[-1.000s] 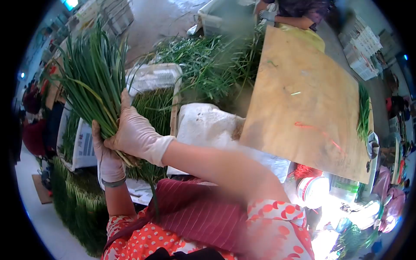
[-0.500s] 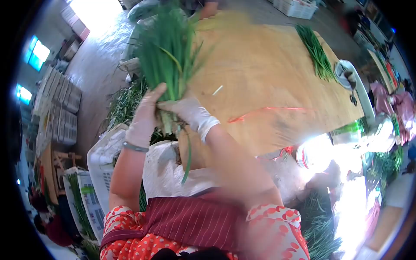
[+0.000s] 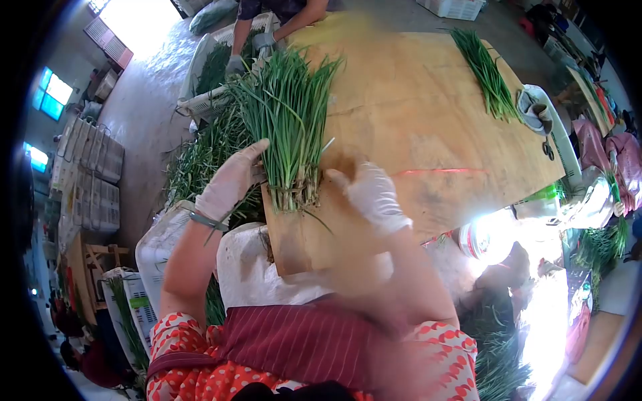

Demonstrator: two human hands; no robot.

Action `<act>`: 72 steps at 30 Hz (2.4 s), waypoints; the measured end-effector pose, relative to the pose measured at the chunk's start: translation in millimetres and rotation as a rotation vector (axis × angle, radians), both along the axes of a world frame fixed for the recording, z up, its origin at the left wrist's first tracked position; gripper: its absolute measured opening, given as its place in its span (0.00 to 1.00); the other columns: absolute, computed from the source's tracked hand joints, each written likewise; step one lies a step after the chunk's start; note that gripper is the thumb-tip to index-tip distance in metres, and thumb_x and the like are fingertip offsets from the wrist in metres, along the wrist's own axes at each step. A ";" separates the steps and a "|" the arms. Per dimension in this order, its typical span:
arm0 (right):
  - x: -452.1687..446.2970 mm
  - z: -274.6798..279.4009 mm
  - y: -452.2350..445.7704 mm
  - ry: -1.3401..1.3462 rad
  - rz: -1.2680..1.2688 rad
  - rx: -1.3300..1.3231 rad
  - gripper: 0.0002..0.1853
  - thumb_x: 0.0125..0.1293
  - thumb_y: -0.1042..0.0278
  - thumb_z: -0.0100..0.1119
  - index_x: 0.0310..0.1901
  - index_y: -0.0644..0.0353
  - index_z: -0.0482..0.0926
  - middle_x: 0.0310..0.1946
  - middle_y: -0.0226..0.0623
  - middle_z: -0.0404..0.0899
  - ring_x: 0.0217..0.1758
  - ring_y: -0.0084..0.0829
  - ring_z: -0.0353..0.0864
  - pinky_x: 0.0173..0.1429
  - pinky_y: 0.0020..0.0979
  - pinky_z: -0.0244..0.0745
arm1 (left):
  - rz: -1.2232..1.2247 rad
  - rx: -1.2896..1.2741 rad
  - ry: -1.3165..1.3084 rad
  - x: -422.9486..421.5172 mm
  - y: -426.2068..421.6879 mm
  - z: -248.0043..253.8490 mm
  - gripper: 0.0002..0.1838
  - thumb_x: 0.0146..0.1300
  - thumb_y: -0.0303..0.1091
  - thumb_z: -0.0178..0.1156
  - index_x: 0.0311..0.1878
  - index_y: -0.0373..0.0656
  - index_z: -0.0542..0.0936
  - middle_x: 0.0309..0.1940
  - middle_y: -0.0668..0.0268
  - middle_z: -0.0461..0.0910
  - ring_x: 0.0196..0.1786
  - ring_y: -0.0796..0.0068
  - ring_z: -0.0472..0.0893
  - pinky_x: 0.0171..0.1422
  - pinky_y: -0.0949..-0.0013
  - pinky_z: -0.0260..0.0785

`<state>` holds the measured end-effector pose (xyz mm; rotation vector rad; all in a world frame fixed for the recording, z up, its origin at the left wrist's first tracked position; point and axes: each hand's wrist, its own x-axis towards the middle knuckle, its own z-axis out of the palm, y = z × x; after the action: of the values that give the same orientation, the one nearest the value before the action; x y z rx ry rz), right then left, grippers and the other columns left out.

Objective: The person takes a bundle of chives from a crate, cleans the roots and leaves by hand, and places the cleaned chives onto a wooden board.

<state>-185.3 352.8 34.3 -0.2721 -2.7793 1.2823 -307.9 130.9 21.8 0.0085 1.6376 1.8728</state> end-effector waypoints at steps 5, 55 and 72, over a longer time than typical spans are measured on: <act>-20.9 -45.9 71.3 -0.051 -0.030 0.243 0.38 0.57 0.41 0.53 0.57 0.68 0.64 0.49 0.52 0.73 0.53 0.42 0.72 0.55 0.35 0.67 | 0.022 -0.018 -0.155 -22.6 -12.6 4.4 0.30 0.58 0.53 0.55 0.59 0.45 0.64 0.47 0.54 0.71 0.48 0.56 0.72 0.56 0.56 0.62; -168.4 97.1 -74.2 0.639 0.482 -0.530 0.32 0.39 0.64 0.74 0.47 0.66 0.71 0.37 0.38 0.79 0.39 0.29 0.78 0.45 0.29 0.75 | 0.293 -0.011 0.854 -37.7 27.8 159.8 0.18 0.47 0.38 0.68 0.39 0.39 0.79 0.33 0.66 0.79 0.35 0.77 0.78 0.39 0.75 0.70; -158.4 96.5 -73.8 0.551 0.558 -0.405 0.43 0.42 0.63 0.73 0.59 0.65 0.58 0.44 0.42 0.75 0.49 0.32 0.74 0.53 0.31 0.70 | 0.259 -0.077 0.887 -38.5 39.6 169.3 0.17 0.49 0.31 0.65 0.43 0.39 0.78 0.37 0.62 0.80 0.38 0.75 0.79 0.45 0.72 0.70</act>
<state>-343.7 279.0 130.7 0.7742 -2.1656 1.6940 -346.4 170.6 191.1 0.7168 2.3723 2.1459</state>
